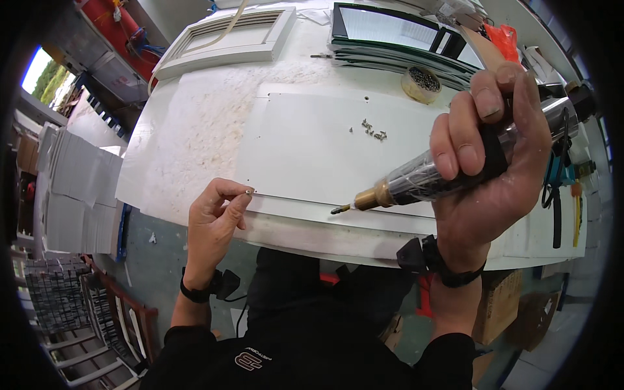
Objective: The person assembles window components on a workbench. They place a black panel into a white frame, add a white board, and then use a pneumatic screwdriver to fasten screws into the board. The person handles the frame, panel, board, and screws throughout the process.
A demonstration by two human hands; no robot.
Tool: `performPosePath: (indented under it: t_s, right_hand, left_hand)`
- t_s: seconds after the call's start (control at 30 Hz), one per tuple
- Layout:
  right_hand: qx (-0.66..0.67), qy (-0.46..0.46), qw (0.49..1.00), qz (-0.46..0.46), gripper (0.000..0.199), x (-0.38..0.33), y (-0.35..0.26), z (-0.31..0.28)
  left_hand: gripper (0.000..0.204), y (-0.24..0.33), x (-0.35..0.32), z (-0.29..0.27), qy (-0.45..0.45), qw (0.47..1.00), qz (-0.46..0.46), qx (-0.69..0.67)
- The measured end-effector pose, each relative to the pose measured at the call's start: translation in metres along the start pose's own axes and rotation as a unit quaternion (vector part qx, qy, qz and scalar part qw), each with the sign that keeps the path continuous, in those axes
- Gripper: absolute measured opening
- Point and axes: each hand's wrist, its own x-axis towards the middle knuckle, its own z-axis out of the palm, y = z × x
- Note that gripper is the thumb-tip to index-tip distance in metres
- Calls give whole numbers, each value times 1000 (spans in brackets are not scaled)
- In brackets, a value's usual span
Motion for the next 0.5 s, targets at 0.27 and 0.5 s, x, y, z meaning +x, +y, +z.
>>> performPosePath:
  t_s: [0.27,0.5]
  right_hand:
    - [61,-77,995,30,25,-1,60,64]
    - [-10,-82,996,34,27,-4,81,89]
  left_hand:
    - [15,-22,-9,-12,-61,991,-31,-118]
    - [16,-25,-7,-19,-72,985,-39,-150]
